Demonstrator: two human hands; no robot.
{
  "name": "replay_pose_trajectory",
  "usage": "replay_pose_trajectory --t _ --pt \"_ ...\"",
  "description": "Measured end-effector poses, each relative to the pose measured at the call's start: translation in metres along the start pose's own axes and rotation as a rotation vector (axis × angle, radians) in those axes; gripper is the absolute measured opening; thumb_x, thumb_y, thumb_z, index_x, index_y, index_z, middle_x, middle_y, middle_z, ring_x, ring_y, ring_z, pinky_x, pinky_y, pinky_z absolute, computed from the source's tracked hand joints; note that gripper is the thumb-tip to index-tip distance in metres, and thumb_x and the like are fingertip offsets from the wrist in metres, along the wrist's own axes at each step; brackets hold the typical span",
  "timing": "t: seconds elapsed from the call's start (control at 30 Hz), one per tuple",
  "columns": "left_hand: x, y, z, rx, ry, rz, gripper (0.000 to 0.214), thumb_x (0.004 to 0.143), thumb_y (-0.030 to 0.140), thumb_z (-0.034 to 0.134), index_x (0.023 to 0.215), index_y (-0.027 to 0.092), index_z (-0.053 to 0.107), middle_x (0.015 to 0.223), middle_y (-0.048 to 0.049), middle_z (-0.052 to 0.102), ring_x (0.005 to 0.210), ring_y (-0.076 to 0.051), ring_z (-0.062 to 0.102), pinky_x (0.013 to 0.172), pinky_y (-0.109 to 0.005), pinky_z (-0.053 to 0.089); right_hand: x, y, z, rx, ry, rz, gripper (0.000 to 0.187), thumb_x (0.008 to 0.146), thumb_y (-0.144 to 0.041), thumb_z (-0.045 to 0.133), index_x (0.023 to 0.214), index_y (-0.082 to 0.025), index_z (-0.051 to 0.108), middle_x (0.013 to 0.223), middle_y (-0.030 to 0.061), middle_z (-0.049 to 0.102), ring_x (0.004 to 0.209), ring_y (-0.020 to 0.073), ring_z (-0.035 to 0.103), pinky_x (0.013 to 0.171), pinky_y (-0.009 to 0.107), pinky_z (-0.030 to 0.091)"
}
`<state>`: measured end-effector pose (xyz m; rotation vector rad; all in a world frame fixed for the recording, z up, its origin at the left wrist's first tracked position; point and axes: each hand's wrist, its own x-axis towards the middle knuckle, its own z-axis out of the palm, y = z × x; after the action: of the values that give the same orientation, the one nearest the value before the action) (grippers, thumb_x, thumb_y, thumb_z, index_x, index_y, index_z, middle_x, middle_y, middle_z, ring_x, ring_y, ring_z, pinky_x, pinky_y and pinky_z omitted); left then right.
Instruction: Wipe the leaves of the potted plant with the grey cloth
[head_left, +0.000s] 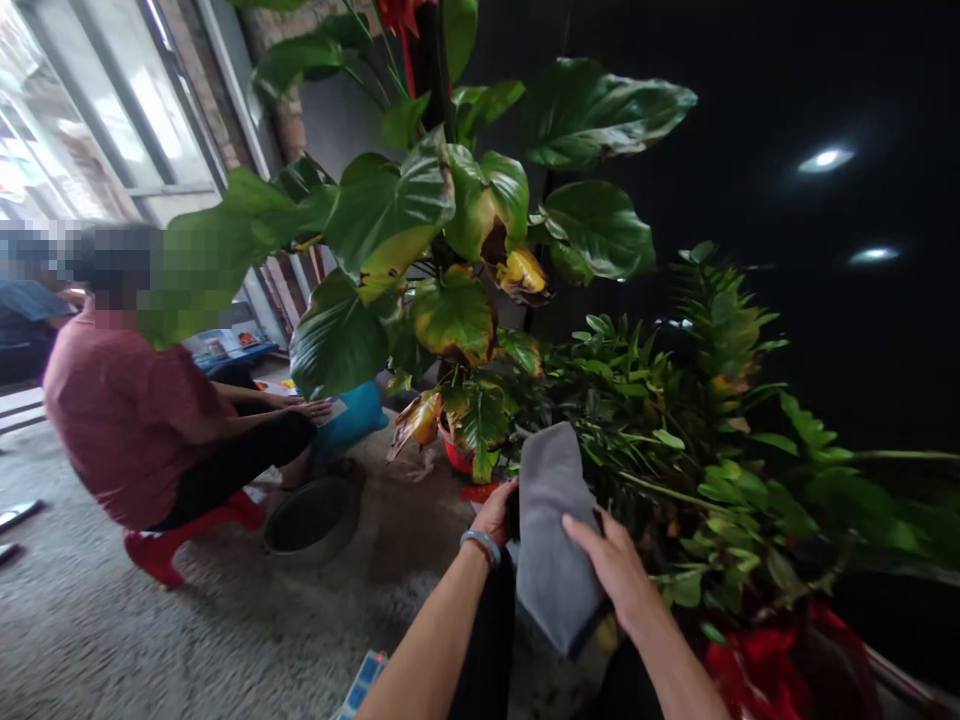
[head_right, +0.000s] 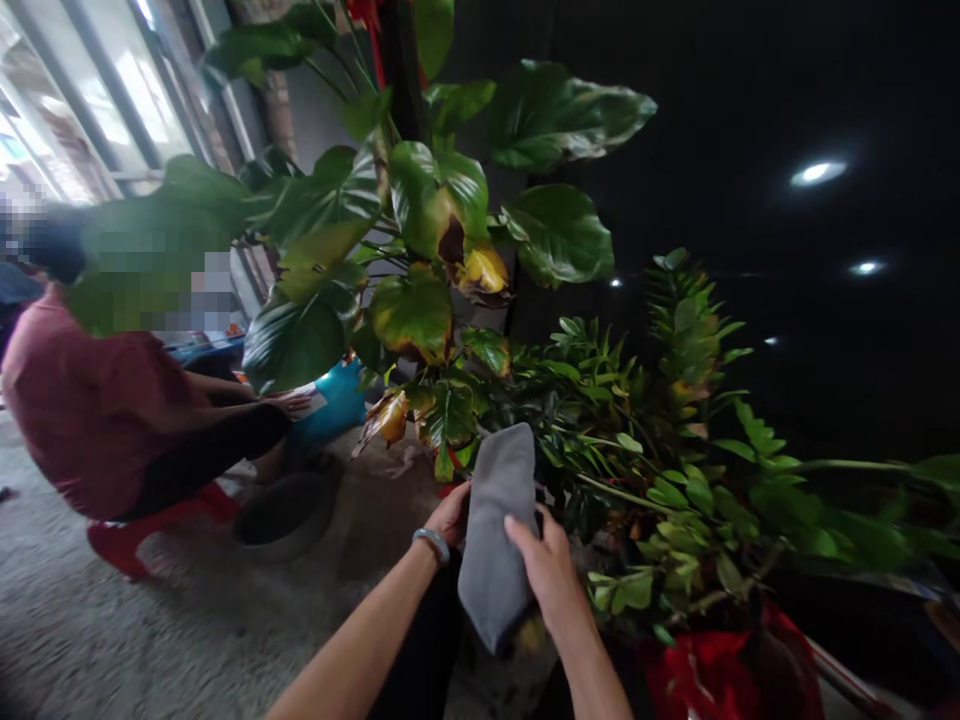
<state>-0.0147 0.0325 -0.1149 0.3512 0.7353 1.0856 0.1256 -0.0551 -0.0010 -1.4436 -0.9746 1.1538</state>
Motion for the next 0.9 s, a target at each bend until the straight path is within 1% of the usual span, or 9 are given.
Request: replay_pose_trajectory --t 0.13,0.23,0.3,0.4,0.53,0.63,0.73,0.8,0.9 --pt "0.003 0.000 -0.003 0.051 0.008 -0.004 0.016 0.071 0.030 0.073 0.075 0.015 0.068 0.077 -0.0074 0.075 0.086 -0.025 0.071 0.083 -0.034 0.052 -0.022 -0.013 -0.018 -0.072 0.005 -0.171 0.043 0.055 -0.049 0.072 0.088 -0.021 0.071 0.081 0.0066 0.076 0.077 0.0286 0.069 0.068 0.037 0.053" --pt "0.002 -0.004 -0.002 0.070 0.026 0.049 0.024 0.066 0.036 0.078 0.073 0.016 0.067 0.067 -0.0044 0.071 0.075 -0.022 0.069 0.075 -0.032 0.052 -0.007 -0.040 -0.017 -0.035 0.155 -0.344 0.051 0.061 -0.050 0.070 0.102 -0.020 0.067 0.091 0.0073 0.076 0.083 0.0270 0.068 0.074 0.036 0.052" --pt "-0.002 -0.007 0.002 0.064 0.021 0.105 0.032 0.058 0.040 0.083 0.073 0.016 0.067 0.067 -0.0043 0.071 0.076 -0.023 0.069 0.076 -0.032 0.052 0.010 -0.044 -0.008 -0.043 0.177 -0.393 0.050 0.064 -0.049 0.067 0.104 -0.019 0.066 0.094 0.0086 0.075 0.086 0.0272 0.068 0.078 0.037 0.051" --pt "-0.009 -0.007 0.010 0.078 0.047 0.162 0.039 0.046 0.041 0.087 0.067 0.016 0.065 0.067 -0.0053 0.071 0.081 -0.025 0.069 0.078 -0.034 0.051 0.021 -0.022 0.004 -0.239 0.035 -0.289 0.039 0.061 -0.040 0.065 0.093 -0.019 0.069 0.088 0.0103 0.075 0.085 0.0302 0.068 0.081 0.041 0.050" --pt "-0.018 -0.003 0.016 0.124 0.083 0.165 0.038 0.044 0.038 0.087 0.063 0.015 0.065 0.066 -0.0070 0.071 0.081 -0.028 0.068 0.076 -0.036 0.051 0.000 0.000 0.000 -0.382 -0.105 -0.231 0.032 0.061 -0.035 0.066 0.090 -0.023 0.071 0.090 0.0088 0.076 0.090 0.0316 0.068 0.082 0.041 0.049" --pt "-0.020 0.000 0.018 0.126 0.073 0.195 0.032 0.048 0.035 0.085 0.066 0.015 0.068 0.070 -0.0079 0.073 0.083 -0.029 0.067 0.076 -0.037 0.051 -0.009 -0.020 0.000 -0.315 -0.090 -0.347 0.040 0.069 -0.042 0.061 0.103 -0.022 0.069 0.099 0.0090 0.075 0.094 0.0301 0.067 0.084 0.040 0.048" --pt "-0.019 0.001 0.018 0.138 0.105 0.214 0.021 0.053 0.027 0.081 0.065 0.017 0.068 0.067 -0.0071 0.072 0.082 -0.028 0.068 0.077 -0.036 0.051 0.005 -0.040 0.011 -0.274 -0.003 -0.421 0.051 0.071 -0.048 0.058 0.112 -0.018 0.064 0.104 0.0117 0.074 0.097 0.0300 0.066 0.087 0.040 0.047" --pt "-0.019 0.002 0.016 0.146 0.134 0.218 0.018 0.052 0.023 0.080 0.065 0.017 0.068 0.064 -0.0060 0.070 0.080 -0.027 0.068 0.078 -0.036 0.051 0.016 -0.035 0.017 -0.290 0.031 -0.359 0.051 0.067 -0.046 0.058 0.107 -0.016 0.065 0.103 0.0143 0.073 0.097 0.0314 0.066 0.088 0.041 0.047" --pt "-0.021 0.001 0.012 0.138 0.158 0.231 0.025 0.048 0.022 0.082 0.067 0.016 0.068 0.063 -0.0050 0.070 0.080 -0.027 0.069 0.079 -0.037 0.051 0.016 -0.008 0.015 -0.348 -0.038 -0.186 0.039 0.060 -0.040 0.059 0.091 -0.017 0.068 0.095 0.0151 0.075 0.094 0.0337 0.067 0.085 0.043 0.048"
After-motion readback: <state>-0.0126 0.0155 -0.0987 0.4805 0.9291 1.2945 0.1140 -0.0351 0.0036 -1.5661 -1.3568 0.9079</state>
